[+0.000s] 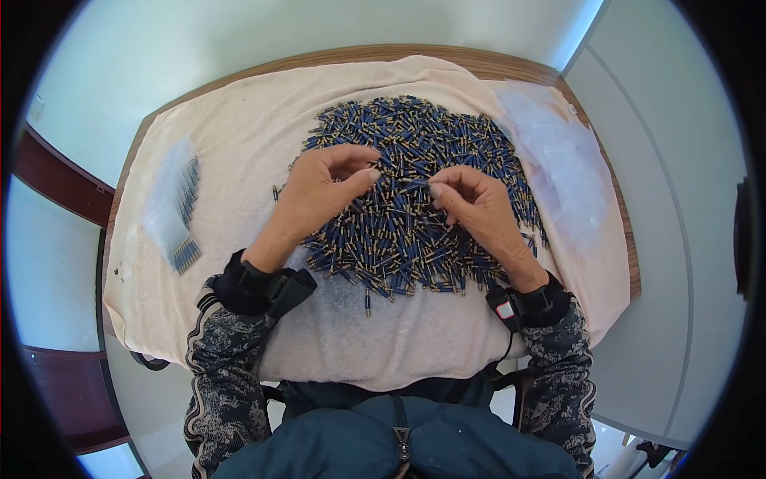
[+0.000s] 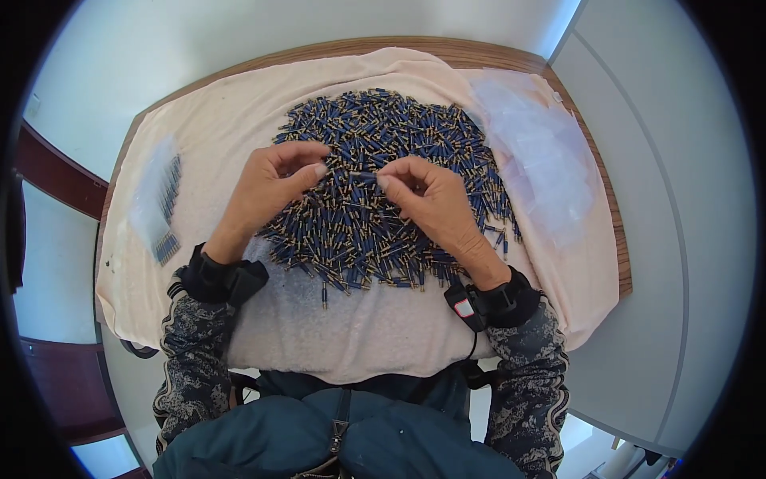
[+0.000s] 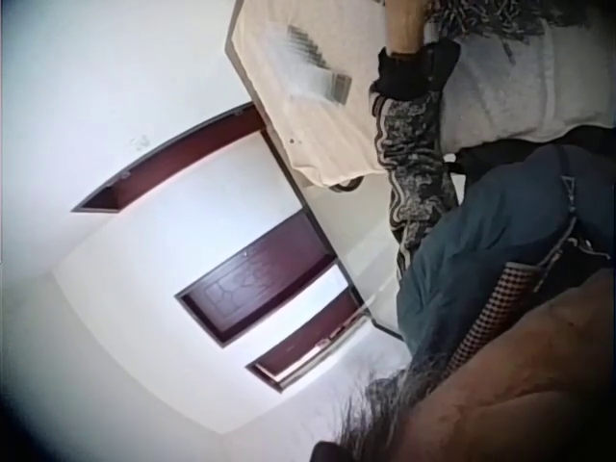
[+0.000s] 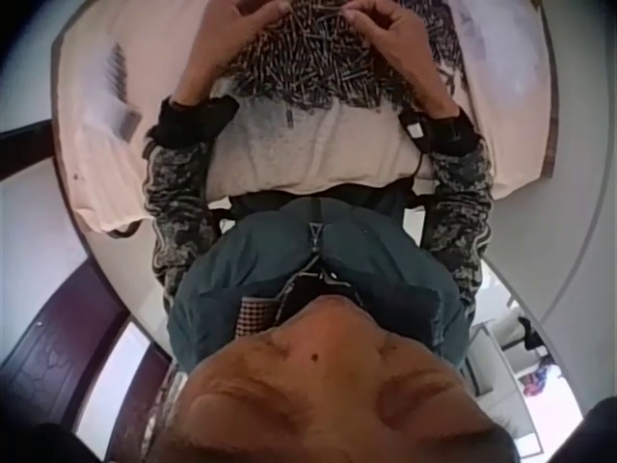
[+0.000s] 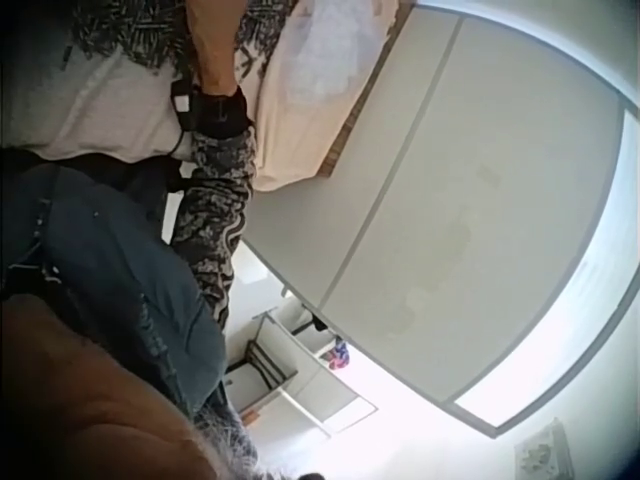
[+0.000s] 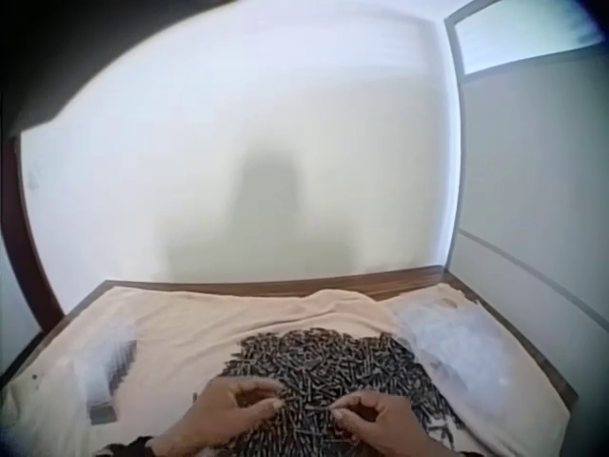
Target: Packaging small plastic wall anchors into zip-lock bags.
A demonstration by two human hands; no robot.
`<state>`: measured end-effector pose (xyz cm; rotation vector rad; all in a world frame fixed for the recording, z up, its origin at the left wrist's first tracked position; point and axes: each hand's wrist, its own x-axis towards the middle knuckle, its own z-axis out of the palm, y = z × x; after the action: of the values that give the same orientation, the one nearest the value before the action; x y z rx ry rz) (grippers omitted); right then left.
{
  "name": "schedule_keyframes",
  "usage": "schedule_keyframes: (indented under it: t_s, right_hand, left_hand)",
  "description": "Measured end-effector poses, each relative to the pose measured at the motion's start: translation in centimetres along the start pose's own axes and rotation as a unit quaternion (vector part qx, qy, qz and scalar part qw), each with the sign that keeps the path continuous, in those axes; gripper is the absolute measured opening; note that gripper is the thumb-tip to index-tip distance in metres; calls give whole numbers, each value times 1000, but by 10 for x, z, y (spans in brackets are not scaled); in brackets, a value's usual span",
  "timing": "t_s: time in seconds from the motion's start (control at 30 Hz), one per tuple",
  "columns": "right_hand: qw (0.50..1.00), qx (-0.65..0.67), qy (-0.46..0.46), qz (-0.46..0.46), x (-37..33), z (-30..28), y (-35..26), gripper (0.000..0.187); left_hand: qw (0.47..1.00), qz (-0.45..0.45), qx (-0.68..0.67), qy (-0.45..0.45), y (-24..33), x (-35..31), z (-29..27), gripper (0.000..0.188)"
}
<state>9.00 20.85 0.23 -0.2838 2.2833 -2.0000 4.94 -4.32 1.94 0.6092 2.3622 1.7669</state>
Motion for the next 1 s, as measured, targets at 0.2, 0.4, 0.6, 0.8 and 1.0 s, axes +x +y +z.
schedule_keyframes:
  t_s: [0.2, 0.4, 0.6, 0.8, 1.0]
  right_hand:
    - [956, -237, 148, -89, 4, -19, 10, 19]
    - [954, -267, 104, -91, 0, -14, -4, 20]
    - [921, -363, 26, -141, -5, -19, -13, 19]
    - [875, -473, 26, -98, -4, -60, -18, 21]
    - [829, -536, 135, -87, -3, -113, -15, 21]
  left_hand:
    - [926, 6, 359, -113, 13, -5, 4, 44]
    - [903, 61, 424, -41, 3, -15, 17, 43]
    - [913, 74, 400, -27, -12, 0, 28, 27]
    - [962, -90, 244, -86, 6, 27, 18, 15]
    - [992, -89, -73, -56, 16, 51, 4, 16]
